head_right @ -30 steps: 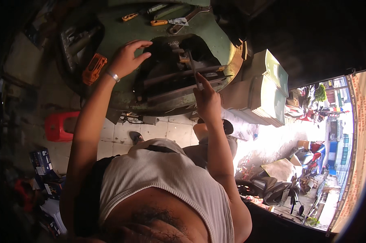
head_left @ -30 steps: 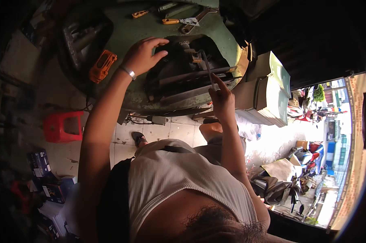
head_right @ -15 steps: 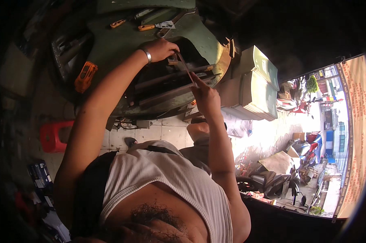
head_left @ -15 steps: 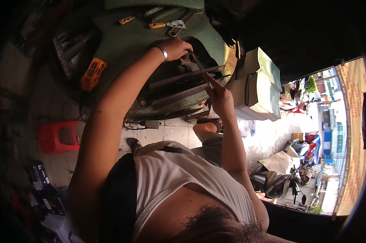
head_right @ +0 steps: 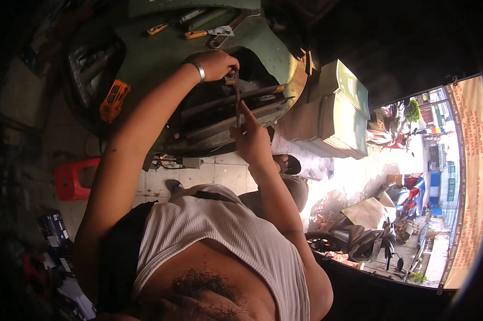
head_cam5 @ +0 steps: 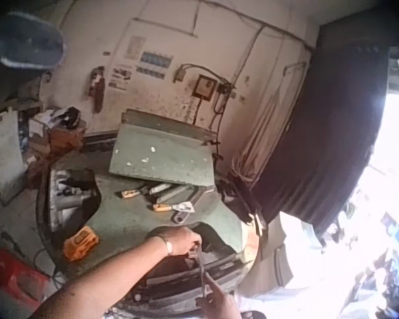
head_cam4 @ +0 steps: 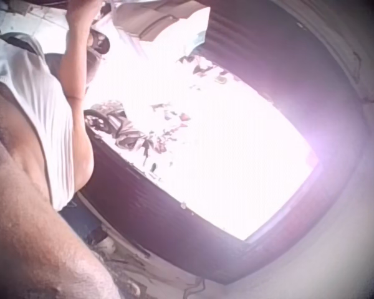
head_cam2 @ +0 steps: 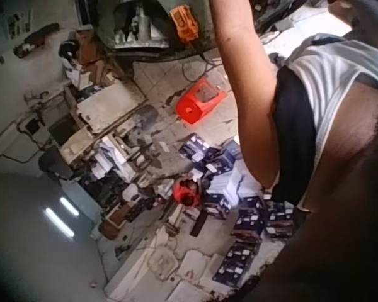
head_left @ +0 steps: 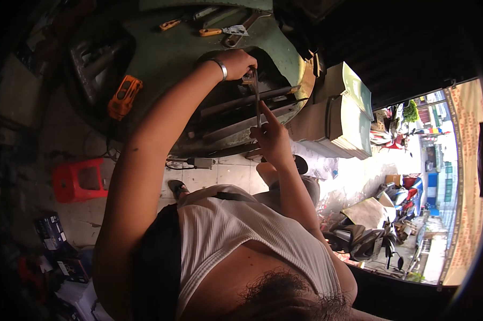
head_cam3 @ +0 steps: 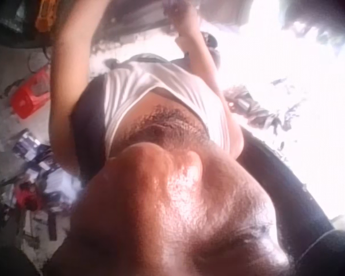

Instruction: The person uses a screwdriver and a wrench to work on a green industrial machine, loosening and tightening parts around a metal blade mechanism.

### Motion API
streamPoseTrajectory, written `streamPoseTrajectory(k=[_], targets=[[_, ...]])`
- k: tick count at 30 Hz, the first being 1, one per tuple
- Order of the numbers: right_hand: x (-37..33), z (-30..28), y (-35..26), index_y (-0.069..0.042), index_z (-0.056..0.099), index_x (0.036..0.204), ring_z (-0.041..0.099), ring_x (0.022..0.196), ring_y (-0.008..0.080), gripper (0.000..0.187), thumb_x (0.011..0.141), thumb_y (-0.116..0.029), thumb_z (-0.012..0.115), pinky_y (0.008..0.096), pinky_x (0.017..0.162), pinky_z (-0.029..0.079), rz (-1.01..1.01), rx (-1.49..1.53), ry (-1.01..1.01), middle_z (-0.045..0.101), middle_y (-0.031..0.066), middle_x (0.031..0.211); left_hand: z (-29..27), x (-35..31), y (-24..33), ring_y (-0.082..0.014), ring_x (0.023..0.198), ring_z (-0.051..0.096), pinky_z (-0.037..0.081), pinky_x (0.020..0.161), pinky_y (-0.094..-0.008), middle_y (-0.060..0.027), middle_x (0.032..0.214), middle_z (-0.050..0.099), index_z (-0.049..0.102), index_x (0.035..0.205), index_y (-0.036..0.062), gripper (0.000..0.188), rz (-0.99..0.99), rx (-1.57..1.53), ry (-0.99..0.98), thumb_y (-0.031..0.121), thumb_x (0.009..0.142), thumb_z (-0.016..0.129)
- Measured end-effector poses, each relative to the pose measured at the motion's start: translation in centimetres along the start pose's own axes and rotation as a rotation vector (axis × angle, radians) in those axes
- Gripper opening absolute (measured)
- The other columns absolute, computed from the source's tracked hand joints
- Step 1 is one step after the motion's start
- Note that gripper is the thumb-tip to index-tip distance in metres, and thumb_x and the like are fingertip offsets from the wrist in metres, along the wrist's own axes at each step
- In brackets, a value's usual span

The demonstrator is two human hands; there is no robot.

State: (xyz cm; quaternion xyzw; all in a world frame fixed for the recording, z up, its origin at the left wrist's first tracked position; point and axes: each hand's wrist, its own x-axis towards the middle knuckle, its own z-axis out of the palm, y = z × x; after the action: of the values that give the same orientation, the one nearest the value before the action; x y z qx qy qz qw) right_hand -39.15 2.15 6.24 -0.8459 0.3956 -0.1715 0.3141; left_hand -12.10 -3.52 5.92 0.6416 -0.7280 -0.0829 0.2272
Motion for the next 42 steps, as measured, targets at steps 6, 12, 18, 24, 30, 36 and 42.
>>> streamPoseTrajectory(k=[6,12,18,24,30,36,42], targets=[[0.5,-3.2,2.6,-0.011,0.068,0.134,0.071,0.072,0.0206,0.045,0.089,-0.009,0.065,0.0346,0.07,0.055,-0.081,-0.036,0.145,0.074,0.0117,0.082,1.4,0.5,-0.9,-0.0354,0.103,0.069,0.055,0.089,-0.0459,-0.0153,0.105,0.074,0.072,0.113,0.0102,0.022,0.008,-0.016,0.026,0.019,0.094,0.066],[3.5,-5.6,7.4,-0.008,0.077,0.111,0.074,0.084,0.0316,0.025,0.087,-0.014,0.071,0.0407,0.078,0.056,-0.069,-0.196,0.4,0.076,0.015,0.09,2.6,1.2,-1.4,-0.0376,0.103,0.068,0.054,0.092,-0.0466,-0.0181,0.105,0.073,0.072,0.11,0.0056,0.023,0.018,-0.024,0.061,0.019,0.091,0.068],[2.9,-4.7,7.5,-0.007,0.078,0.104,0.075,0.084,0.0296,0.023,0.084,-0.018,0.076,0.0391,0.077,0.057,-0.055,-0.156,0.368,0.076,0.0141,0.095,1.9,1.0,-1.1,-0.0369,0.102,0.069,0.055,0.091,-0.0459,-0.0168,0.104,0.074,0.074,0.107,0.0077,0.022,0.008,0.021,0.043,0.019,0.089,0.068],[3.9,-4.9,6.1,-0.007,0.075,0.108,0.073,0.087,0.0292,0.029,0.091,-0.031,0.073,0.0404,0.076,0.056,-0.054,-0.173,0.527,0.072,0.0144,0.1,2.2,1.3,0.3,-0.0272,0.118,0.063,0.047,0.103,-0.0469,-0.006,0.118,0.071,0.075,0.109,0.0168,0.028,0.172,0.19,0.102,0.03,0.088,0.064],[6.6,-3.8,6.0,-0.016,0.065,0.127,0.062,0.114,0.031,0.037,0.097,-0.038,0.065,0.0447,0.095,0.044,0.058,-0.434,0.603,0.066,0.011,0.116,3.3,4.0,5.6,-0.0325,0.106,0.064,0.049,0.092,-0.0457,-0.0101,0.1,0.068,0.066,0.097,0.0114,0.037,0.406,0.077,-0.058,0.048,0.093,0.067],[7.8,-3.4,7.0,-0.016,0.065,0.125,0.062,0.114,0.031,0.036,0.097,-0.039,0.064,0.0436,0.098,0.041,-0.057,-0.45,0.637,0.065,0.0109,0.114,2.9,4.2,5.0,-0.041,0.092,0.07,0.054,0.076,-0.0525,-0.0182,0.093,0.073,0.06,0.098,0.0071,0.047,0.386,0.118,-0.185,0.053,0.094,0.065],[6.9,-4.1,6.6,-0.016,0.065,0.119,0.062,0.111,0.0277,0.035,0.096,-0.043,0.064,0.0449,0.097,0.04,-0.053,-0.546,0.628,0.064,0.0086,0.11,3.2,3.9,6.4,-0.0432,0.087,0.069,0.053,0.073,-0.0543,-0.0179,0.085,0.072,0.061,0.089,0.0081,0.046,0.36,0.219,-0.112,0.053,0.093,0.067]])
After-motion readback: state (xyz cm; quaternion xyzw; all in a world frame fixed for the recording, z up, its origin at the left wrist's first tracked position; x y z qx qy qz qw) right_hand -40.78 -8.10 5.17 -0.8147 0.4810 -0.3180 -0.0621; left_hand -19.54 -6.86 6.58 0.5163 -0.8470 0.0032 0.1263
